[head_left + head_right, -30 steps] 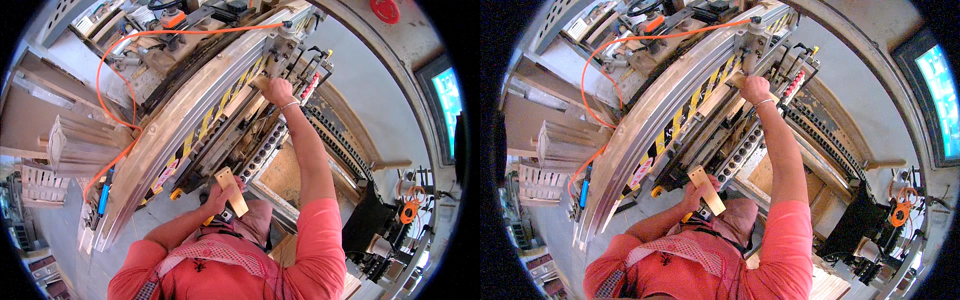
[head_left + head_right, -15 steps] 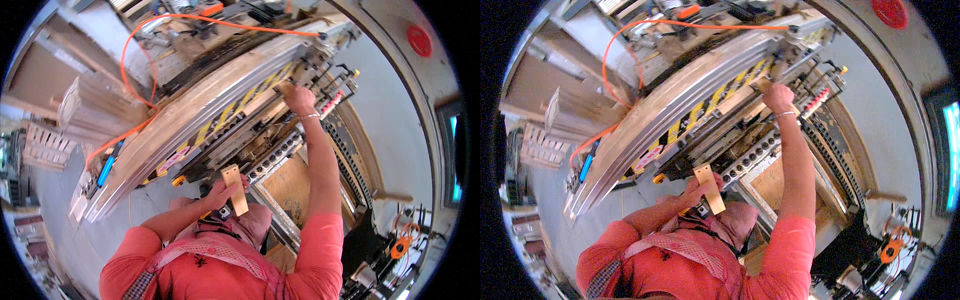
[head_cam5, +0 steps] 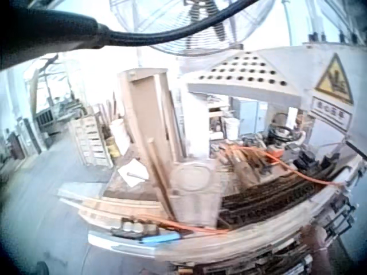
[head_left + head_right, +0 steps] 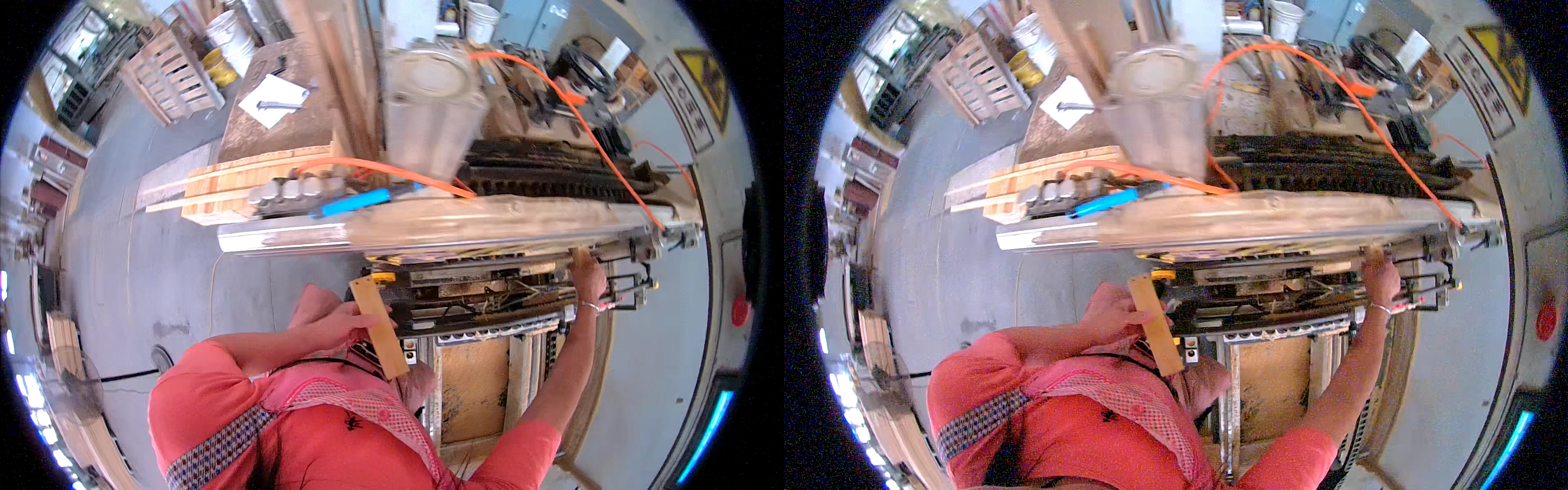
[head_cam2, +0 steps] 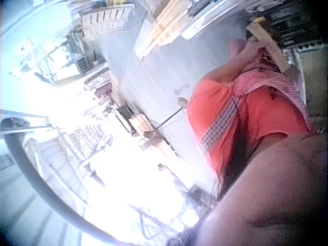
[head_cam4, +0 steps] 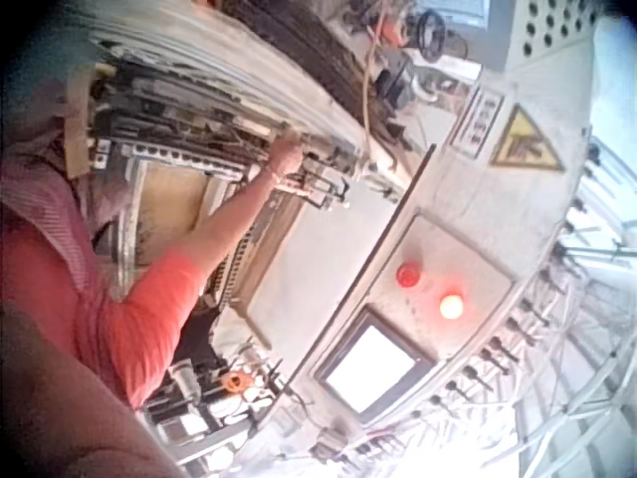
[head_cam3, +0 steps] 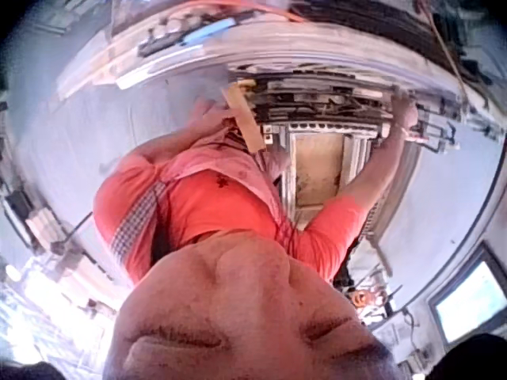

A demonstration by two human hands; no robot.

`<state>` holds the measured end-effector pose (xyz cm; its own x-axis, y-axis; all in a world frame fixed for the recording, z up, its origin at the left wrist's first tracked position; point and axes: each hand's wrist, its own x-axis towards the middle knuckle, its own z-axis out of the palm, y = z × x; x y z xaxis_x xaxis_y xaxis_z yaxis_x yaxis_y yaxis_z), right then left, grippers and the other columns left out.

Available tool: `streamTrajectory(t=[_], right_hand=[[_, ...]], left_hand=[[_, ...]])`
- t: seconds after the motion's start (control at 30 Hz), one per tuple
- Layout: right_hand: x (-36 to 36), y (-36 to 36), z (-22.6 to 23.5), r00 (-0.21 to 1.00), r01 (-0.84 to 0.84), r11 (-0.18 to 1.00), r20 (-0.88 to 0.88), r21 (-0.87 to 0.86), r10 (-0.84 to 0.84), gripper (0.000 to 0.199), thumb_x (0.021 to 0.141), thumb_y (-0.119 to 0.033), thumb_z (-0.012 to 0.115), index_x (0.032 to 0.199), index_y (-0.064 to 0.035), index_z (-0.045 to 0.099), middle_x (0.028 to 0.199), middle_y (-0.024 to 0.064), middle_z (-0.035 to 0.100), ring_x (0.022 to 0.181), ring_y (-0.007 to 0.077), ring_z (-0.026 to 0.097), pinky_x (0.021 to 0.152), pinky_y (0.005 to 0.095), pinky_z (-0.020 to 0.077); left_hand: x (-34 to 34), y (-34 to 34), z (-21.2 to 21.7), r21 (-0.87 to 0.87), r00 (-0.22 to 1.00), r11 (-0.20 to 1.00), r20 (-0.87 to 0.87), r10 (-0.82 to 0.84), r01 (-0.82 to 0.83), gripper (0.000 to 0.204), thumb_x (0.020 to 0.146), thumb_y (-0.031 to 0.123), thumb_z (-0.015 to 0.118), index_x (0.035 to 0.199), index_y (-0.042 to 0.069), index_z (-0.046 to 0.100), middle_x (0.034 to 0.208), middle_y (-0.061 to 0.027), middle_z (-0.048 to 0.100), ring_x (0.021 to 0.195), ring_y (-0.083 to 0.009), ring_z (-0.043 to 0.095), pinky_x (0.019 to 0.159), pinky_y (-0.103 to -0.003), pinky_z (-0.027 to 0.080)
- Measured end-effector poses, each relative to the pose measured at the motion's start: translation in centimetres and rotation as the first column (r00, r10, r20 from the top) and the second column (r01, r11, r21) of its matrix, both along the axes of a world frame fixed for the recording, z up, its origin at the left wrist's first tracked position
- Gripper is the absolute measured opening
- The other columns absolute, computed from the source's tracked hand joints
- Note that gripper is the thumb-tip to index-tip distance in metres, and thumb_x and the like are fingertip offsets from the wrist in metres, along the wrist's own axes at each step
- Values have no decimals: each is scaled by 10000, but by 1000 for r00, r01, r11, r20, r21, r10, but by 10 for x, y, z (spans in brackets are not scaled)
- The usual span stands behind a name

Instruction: The person operates a woodworking machine to process small wooden blocks. They repeatedly pick up blocks from a stack, feed them into the machine, and retrieve the processed pieces, placing them onto a growing pile. The task involves continuous manual handling of the wood pieces and interaction with the machine's controls.

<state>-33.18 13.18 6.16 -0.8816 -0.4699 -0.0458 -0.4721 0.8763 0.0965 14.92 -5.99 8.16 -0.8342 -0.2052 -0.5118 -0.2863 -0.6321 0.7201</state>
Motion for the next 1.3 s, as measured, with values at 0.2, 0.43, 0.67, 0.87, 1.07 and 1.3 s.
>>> streamTrajectory(t=[0.2, 0.43, 0.67, 0.87, 1.07, 1.3], right_hand=[[-11, 21, -8, 990, -128, 984, -45, 121, 134, 405, 781, -403, 594, 1117, -183, 539, 925, 183, 622, 866, 369, 601, 724, 470, 497], [104, 2, 17, 999, 31, 988, 16, -154, -28, 517, 713, -282, 716, 1116, -3, 553, 1138, 201, 544, 1050, 338, 517, 834, 421, 449], [236, 49, 7, 990, -16, 922, 122, -387, 68, 251, 694, -90, 719, 904, -27, 597, 812, 103, 623, 675, 182, 584, 609, 303, 462], [331, 88, 1, 944, 263, 864, 300, -429, -138, 187, 696, -89, 695, 820, -9, 579, 658, 55, 572, 588, 142, 530, 577, 294, 446], [403, 123, -20, 895, 391, 767, 406, -509, -187, 165, 693, -60, 694, 822, -19, 600, 680, 44, 585, 629, 121, 557, 596, 269, 458], [464, 142, -39, 844, 494, 744, 454, -449, -287, 188, 666, -107, 714, 820, -35, 631, 731, 96, 655, 682, 180, 634, 627, 291, 490]], left_hand=[[69, -86, -59, -112, 898, 896, 52, 437, -429, 327, 828, 159, 610, 1110, 2, 557, 981, -70, 612, 860, -139, 583, 726, -270, 497], [68, -254, -131, -449, 808, 726, 13, 588, -521, 288, 837, 167, 572, 1079, 13, 541, 842, -30, 588, 687, -94, 540, 596, -248, 453], [-14, -346, -178, -421, 879, 780, -100, 467, -463, 248, 793, 74, 559, 1030, 20, 608, 777, -37, 604, 646, -91, 547, 554, -237, 445], [-40, -367, -224, -393, 893, 822, 4, 451, -413, 246, 771, 89, 584, 1005, 40, 644, 794, -10, 623, 659, -78, 572, 551, -228, 476], [-45, -365, -226, -440, 906, 829, 77, 417, -344, 243, 767, 98, 587, 998, 62, 653, 739, -3, 620, 609, -77, 568, 537, -224, 473], [-42, -367, -224, -541, 913, 776, 39, 407, -323, 199, 764, 130, 595, 933, 51, 666, 692, -6, 619, 584, -78, 576, 522, -235, 489]])
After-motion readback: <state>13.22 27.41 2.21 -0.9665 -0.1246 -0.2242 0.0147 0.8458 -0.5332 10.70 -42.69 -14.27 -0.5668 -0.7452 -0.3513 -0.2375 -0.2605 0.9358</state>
